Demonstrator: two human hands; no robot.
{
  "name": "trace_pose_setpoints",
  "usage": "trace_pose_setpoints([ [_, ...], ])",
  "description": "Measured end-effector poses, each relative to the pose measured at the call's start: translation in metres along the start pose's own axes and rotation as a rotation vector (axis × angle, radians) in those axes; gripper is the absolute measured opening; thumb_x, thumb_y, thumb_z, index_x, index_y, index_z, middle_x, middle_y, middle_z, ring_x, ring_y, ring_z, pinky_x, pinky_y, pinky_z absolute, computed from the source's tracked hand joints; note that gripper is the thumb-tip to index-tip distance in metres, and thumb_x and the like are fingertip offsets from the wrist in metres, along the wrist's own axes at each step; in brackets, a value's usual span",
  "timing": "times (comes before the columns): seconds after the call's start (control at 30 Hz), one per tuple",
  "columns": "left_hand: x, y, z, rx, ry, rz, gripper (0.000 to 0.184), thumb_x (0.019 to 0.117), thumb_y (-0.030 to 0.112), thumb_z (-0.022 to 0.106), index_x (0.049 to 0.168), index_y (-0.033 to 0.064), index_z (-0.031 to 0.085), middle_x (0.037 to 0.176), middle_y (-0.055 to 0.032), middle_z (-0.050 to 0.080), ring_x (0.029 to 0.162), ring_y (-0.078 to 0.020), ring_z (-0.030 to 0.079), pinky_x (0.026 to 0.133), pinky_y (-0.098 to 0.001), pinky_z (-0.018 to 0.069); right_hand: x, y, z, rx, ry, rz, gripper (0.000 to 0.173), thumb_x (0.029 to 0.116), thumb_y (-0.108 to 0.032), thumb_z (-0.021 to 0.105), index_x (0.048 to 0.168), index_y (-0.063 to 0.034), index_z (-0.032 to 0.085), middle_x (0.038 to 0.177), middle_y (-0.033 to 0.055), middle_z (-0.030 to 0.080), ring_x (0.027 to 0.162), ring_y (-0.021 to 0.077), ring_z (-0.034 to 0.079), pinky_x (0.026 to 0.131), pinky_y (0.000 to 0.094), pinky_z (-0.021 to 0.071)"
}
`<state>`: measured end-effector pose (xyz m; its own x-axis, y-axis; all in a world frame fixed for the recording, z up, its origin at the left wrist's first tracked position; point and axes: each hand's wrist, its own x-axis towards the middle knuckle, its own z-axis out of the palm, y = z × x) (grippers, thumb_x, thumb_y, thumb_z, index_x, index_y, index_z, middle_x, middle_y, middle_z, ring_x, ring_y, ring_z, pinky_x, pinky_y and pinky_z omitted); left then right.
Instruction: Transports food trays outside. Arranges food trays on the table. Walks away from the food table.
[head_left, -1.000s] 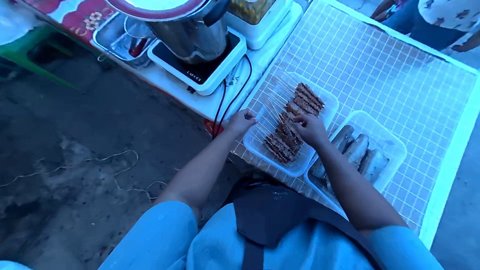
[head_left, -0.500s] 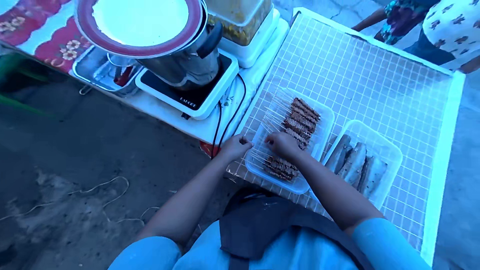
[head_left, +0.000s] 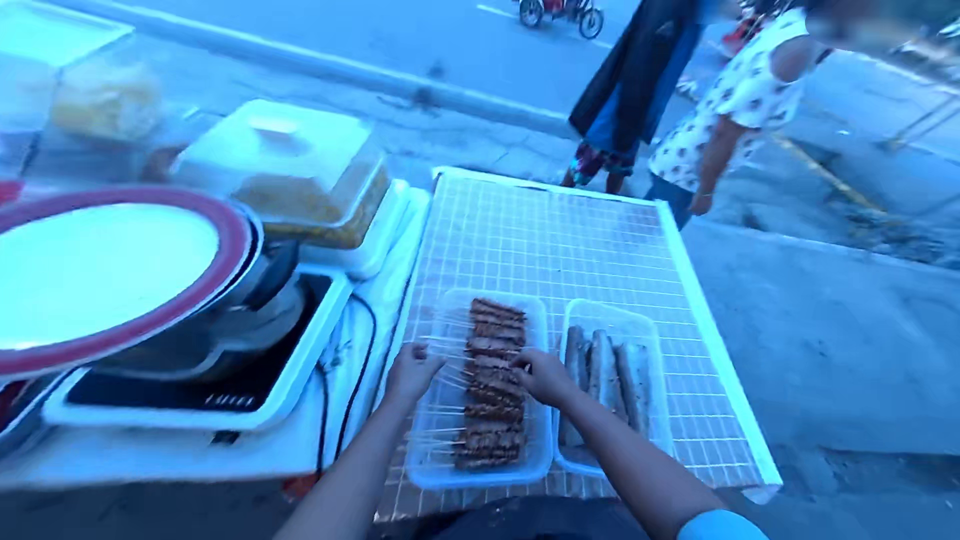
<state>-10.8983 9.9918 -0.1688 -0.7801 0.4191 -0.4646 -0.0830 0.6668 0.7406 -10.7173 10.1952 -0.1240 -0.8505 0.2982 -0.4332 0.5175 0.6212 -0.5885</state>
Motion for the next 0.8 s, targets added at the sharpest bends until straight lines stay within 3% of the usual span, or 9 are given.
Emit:
trace_pose_setpoints([
  [0.23,0.004,-0.007,-0.002,0.108,0.051,0.029,0.044,0.0945,0.026,0.075,0.125,-0.0022,0.062,0.118,-0.0216,0.068,0.112,-0.0360,0.065,0.100,-0.0574,0.0489,-0.028,0.028,-0.005,-0.054,0.014,0.082,0.033,0.1040,-0.027,0.053,0.128,-0.0106,0.070,0.125,0.0132,0.068,0.113,0.0277,0.067,0.102,0.0498,0.0520],
  [0.4,-0.008,-0.019,-0.007,0.155,0.052,0.019,0.035,0.0957,0.026,0.073,0.116,-0.0025,0.067,0.110,-0.0232,0.069,0.105,-0.0390,0.066,0.094,-0.0611,0.0501,-0.001,-0.003,0.022,-0.150,-0.040,-0.109,0.031,0.1012,-0.023,0.058,0.127,-0.0103,0.071,0.134,0.0158,0.065,0.128,0.0327,0.059,0.108,0.0545,0.0475],
  [0.5,-0.015,-0.024,-0.007,0.187,0.046,-0.003,0.033,0.0966,0.026,0.073,0.113,-0.0016,0.068,0.109,-0.0227,0.069,0.104,-0.0379,0.066,0.093,-0.0599,0.0500,0.026,-0.024,0.044,-0.202,0.007,-0.221,0.044,0.0949,-0.022,0.067,0.138,-0.0146,0.063,0.148,0.0145,0.054,0.138,0.0349,0.050,0.109,0.0567,0.0456],
  [0.63,-0.020,-0.029,-0.009,0.176,0.034,-0.018,0.033,0.0963,0.025,0.073,0.115,-0.0005,0.067,0.108,-0.0209,0.070,0.100,-0.0359,0.067,0.090,-0.0584,0.0519,0.043,-0.049,0.059,-0.270,-0.001,-0.266,0.075,0.0899,-0.017,0.070,0.158,-0.0215,0.040,0.168,0.0085,0.031,0.154,0.0339,0.028,0.119,0.0622,0.0282],
  [0.73,-0.018,-0.024,-0.015,0.178,0.012,-0.052,0.042,0.0956,0.032,0.074,0.122,0.0011,0.066,0.109,-0.0218,0.070,0.099,-0.0368,0.068,0.090,-0.0587,0.0521,0.045,-0.054,0.064,-0.341,-0.114,-0.278,0.065,0.0941,-0.017,0.065,0.155,-0.0184,0.044,0.167,0.0079,0.033,0.156,0.0374,0.019,0.119,0.0717,0.0196],
  [0.8,-0.017,-0.013,-0.018,0.198,0.052,-0.021,0.047,0.0967,0.034,0.072,0.128,-0.0003,0.063,0.114,-0.0252,0.068,0.106,-0.0413,0.065,0.094,-0.0626,0.0484,0.040,-0.053,0.066,-0.364,-0.146,-0.298,0.057,0.0961,-0.018,0.063,0.151,-0.0177,0.050,0.166,0.0067,0.035,0.157,0.0385,0.018,0.118,0.0740,0.0163],
])
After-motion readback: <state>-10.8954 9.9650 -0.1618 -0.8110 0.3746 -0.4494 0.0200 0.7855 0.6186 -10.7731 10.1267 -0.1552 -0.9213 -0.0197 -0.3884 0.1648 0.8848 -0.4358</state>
